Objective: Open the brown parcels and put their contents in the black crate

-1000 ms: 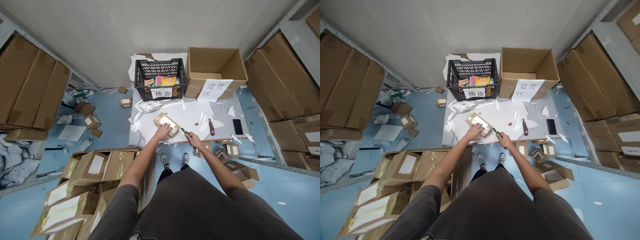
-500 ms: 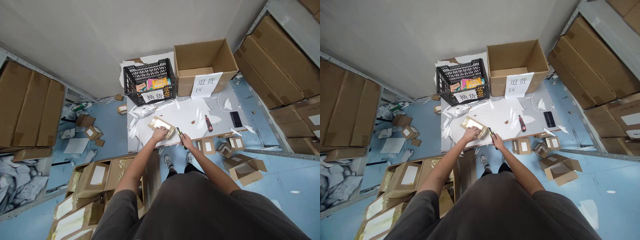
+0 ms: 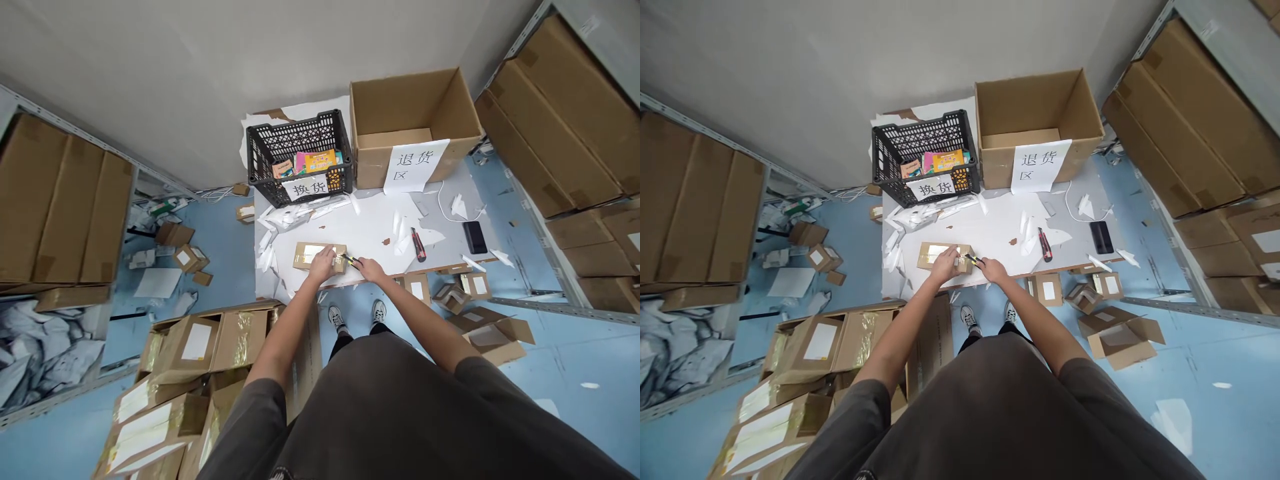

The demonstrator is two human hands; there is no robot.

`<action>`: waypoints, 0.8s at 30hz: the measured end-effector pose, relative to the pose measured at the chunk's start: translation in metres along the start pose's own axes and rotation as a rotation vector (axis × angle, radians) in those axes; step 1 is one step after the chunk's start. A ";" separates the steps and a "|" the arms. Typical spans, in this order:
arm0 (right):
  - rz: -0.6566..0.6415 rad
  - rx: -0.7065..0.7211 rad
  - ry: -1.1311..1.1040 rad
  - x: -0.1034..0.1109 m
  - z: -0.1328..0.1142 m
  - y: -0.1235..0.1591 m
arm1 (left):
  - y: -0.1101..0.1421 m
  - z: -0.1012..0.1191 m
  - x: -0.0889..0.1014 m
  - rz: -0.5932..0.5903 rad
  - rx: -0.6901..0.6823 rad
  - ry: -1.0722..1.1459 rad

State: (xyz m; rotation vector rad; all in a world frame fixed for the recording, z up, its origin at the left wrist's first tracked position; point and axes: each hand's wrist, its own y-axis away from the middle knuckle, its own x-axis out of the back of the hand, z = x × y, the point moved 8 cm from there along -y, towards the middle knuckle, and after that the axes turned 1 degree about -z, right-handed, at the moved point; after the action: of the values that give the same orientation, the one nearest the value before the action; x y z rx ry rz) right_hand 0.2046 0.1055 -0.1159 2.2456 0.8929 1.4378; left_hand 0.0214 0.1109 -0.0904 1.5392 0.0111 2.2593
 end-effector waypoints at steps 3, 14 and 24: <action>-0.039 0.044 0.108 0.007 -0.007 -0.007 | 0.004 -0.002 -0.007 0.018 -0.007 0.028; -0.128 0.089 0.154 0.010 -0.009 -0.010 | 0.006 -0.011 -0.024 -0.006 0.033 0.090; -0.192 0.000 -0.266 -0.022 0.000 0.007 | 0.006 -0.012 -0.024 0.007 0.044 0.114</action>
State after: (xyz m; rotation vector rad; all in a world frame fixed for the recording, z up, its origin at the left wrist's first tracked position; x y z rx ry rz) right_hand 0.2000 0.0858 -0.1276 2.2146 0.9869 1.0275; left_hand 0.0164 0.0998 -0.1146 1.4323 0.0885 2.3645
